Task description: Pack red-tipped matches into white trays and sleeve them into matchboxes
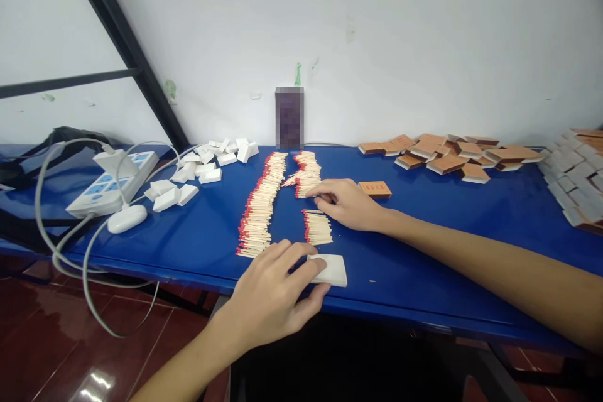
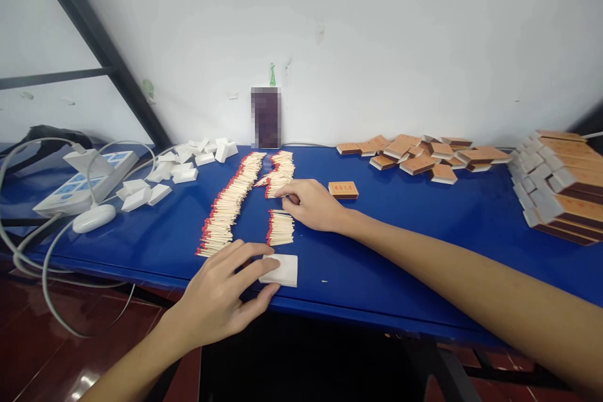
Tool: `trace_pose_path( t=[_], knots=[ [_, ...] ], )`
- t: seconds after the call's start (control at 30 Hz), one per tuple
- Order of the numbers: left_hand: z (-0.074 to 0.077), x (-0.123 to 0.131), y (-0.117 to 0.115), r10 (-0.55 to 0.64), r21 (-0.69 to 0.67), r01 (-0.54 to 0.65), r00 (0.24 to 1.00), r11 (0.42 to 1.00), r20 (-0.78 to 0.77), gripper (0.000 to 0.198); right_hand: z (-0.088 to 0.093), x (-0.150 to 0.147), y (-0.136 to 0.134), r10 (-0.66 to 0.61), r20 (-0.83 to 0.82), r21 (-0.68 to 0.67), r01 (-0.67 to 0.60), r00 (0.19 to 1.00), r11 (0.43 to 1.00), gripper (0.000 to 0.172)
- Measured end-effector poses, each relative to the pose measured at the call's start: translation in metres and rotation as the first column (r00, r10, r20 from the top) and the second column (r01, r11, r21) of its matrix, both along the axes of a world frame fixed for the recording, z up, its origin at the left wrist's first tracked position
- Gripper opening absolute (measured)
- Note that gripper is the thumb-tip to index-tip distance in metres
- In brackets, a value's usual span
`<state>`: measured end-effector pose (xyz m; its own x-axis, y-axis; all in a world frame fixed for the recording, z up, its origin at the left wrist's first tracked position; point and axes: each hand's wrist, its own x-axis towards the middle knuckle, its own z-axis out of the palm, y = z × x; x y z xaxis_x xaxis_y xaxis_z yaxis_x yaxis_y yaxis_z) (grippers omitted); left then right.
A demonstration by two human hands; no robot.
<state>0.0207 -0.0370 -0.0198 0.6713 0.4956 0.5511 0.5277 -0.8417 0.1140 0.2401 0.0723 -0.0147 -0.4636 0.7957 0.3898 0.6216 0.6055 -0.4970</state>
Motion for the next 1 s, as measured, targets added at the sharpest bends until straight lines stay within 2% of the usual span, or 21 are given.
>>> trace_pose_path(
  t=[0.23, 0.63, 0.83, 1.0],
  knots=[
    [0.0001, 0.0, 0.001, 0.005, 0.003, -0.005, 1.0, 1.0, -0.003, 0.014, 0.0013, -0.0003, 0.0004, -0.015, -0.053, -0.022, 0.014, 0.998, 1.0, 0.024],
    [-0.0013, -0.0005, 0.0005, 0.002, -0.003, -0.002, 1.0, 1.0, -0.002, 0.014, 0.0033, -0.001, -0.0008, -0.012, -0.018, -0.028, 0.012, 1.0, 1.0, 0.022],
    [-0.0007, -0.0004, 0.0007, 0.007, 0.009, -0.007, 1.0, 1.0, -0.009, 0.015, 0.0022, -0.0011, 0.0008, -0.019, -0.041, -0.05, 0.017, 0.999, 0.999, 0.015],
    [-0.0008, 0.0005, 0.0008, 0.002, 0.01, -0.002, 1.0, 1.0, -0.002, 0.015, 0.0014, -0.0012, 0.001, -0.01, -0.053, -0.07, 0.007, 0.999, 0.997, 0.015]
  ],
)
